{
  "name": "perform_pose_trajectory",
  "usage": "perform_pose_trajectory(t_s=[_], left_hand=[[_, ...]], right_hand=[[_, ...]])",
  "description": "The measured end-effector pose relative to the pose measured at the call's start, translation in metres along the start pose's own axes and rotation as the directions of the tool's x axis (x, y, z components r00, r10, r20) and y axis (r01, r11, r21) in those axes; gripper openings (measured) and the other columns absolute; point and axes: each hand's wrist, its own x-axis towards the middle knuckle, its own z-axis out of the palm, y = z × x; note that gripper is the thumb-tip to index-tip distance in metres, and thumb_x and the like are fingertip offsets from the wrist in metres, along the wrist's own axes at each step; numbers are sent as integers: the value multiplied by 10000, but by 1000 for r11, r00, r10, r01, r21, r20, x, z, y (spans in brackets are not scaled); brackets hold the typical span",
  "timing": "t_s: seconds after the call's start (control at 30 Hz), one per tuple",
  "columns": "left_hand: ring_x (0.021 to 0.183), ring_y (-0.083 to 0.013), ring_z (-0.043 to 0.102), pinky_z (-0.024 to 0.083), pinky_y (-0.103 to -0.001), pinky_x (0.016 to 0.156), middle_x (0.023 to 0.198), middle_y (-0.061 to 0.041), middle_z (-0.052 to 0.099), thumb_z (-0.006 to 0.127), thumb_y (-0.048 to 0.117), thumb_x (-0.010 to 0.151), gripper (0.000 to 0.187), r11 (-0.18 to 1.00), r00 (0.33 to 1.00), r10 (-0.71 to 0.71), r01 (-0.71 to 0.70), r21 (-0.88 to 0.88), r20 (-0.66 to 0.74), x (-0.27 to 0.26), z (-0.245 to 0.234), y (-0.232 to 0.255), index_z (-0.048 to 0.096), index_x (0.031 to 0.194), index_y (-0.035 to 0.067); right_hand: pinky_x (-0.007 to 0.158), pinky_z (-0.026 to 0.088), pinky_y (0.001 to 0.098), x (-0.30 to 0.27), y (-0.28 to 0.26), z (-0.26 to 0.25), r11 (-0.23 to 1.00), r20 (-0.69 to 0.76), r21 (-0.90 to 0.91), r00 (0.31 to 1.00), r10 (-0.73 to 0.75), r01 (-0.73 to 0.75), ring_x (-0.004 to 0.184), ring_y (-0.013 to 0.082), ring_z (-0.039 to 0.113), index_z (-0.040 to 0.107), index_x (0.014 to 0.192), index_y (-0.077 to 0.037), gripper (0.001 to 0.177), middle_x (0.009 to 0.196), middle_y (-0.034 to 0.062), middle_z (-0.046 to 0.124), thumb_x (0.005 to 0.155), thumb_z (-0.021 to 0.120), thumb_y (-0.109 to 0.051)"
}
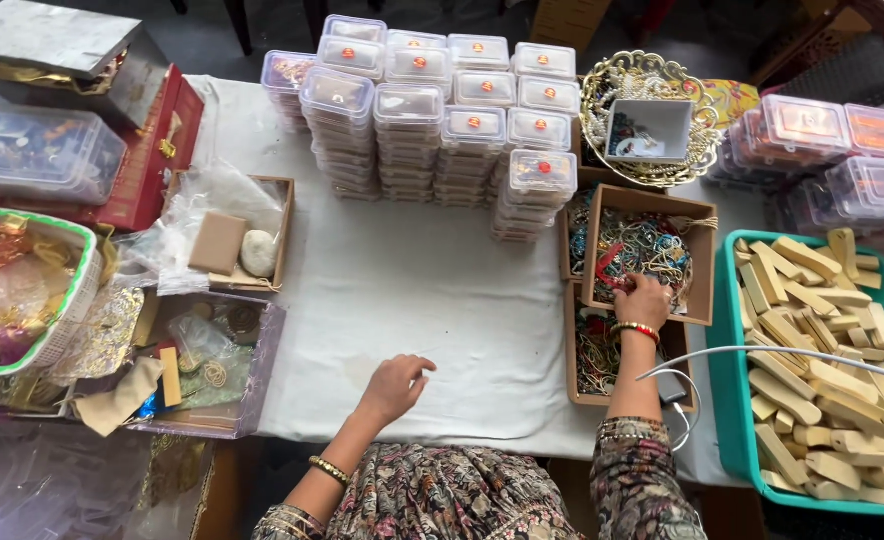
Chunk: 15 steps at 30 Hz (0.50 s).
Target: Packing individual jewelry items into small plastic bags and then into plastic containers.
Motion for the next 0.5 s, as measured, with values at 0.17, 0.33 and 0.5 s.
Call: perform_pose_trajectory(t_s=[0.17,0.33,0.5], left_hand=[[920,-259,685,527,-416,855,954,-65,739,666,128,903,156,996,991,91,-92,8,96,-7,0,9,708,1052,111],[926,-248,686,522,-414,868,975,-57,741,658,133,909,160,996,990,79,-84,43,114,-10,-1,6,705,1062,118],[932,-253,688,513,-425,861,990,-62,742,662,127,908,159,995,991,68,-75,62,112,-13,0,-5,703,1061,110]], right_hand=[[1010,520,446,35,24,29,974,238,-121,947,215,-191,1161,285,620,765,1192,-225,216,1136,41,773,979,734,-240],[993,478,493,63,16,48,993,126,-116,991,37,-22,1171,319,551,745,1214,-240,375,1224,97,669,845,812,-234],[1022,452,508,75,4,34,959,259,-284,963,73,4,1238,323,485,812,944,-237,101,1293,106,593,849,825,-268]])
